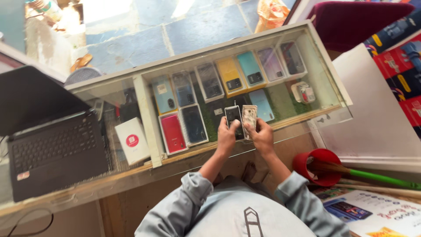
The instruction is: The person removes the back cover of a white mobile phone using a green-handled screwdriver, then works on the internal components. They move between a cluttered workbench and a glass display case, handling the phone and its back cover while using the screwdriver to pry and adjust parts.
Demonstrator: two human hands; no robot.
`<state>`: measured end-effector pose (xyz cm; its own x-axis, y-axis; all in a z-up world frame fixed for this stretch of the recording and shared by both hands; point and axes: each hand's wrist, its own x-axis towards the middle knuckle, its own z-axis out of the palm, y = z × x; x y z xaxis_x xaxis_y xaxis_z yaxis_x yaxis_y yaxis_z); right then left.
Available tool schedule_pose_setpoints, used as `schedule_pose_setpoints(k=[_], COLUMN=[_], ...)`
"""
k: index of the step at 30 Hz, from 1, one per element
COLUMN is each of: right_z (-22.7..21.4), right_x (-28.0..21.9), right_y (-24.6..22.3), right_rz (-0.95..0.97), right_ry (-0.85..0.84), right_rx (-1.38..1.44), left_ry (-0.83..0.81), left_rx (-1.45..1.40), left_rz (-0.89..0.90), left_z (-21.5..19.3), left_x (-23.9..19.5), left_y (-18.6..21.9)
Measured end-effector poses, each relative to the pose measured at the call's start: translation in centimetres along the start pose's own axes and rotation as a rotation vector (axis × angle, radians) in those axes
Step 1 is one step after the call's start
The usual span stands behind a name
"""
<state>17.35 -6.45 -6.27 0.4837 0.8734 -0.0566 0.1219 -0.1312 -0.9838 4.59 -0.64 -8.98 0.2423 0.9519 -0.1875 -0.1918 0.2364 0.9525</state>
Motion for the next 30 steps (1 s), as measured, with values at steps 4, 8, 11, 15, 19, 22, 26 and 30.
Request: schedule_pose_setpoints(k=[4, 8, 11, 15, 19, 22, 26, 30], right_z=[-4.2, -8.1, -10.5, -13.4, -16.3, -19.0, -23.0, -26.9], right_x=[-3.7, -8.0, -11.3, -15.7, -20.4, -24.3, -30.4, -36.8], right_y=[0.4, 0.4, 0.3, -0.5, -1.0, -1.1, -1.2, -1.0], right_rz=[0.023, 0.045, 0.003, 0.07, 0.112, 0.091, 0.079, 0.065], right_ry=[0.152, 0.288, 0.332, 0.436, 0.528, 0.598, 0.689, 0.741], right_rx=[0.045, 0.126, 0.099, 0.071, 0.177, 0.245, 0.302, 0.351], left_ry=[-0.231, -0.388, -0.448, -0.529, -0.653, -0.756, -0.886, -0.982], left_rx=[-0.178, -0.113, 0.064, 0.131, 0.234, 0.25, 0.247, 0.273], left_rz=[-0.089, -0.148, -0.138, -0.077, -0.017, 0.026, 0.004, -0.038], left_z=[2.9, 6.2, 8.6, 11.5, 14.1, 16.6, 20.3, 23.6], left_x=[-4.1, -7.0, -9.1, -12.1, -15.8, -19.3, -25.2, -31.5], left_y=[2.0, 3.2, 3.5, 4.0, 4.7, 4.7, 4.0, 3.0])
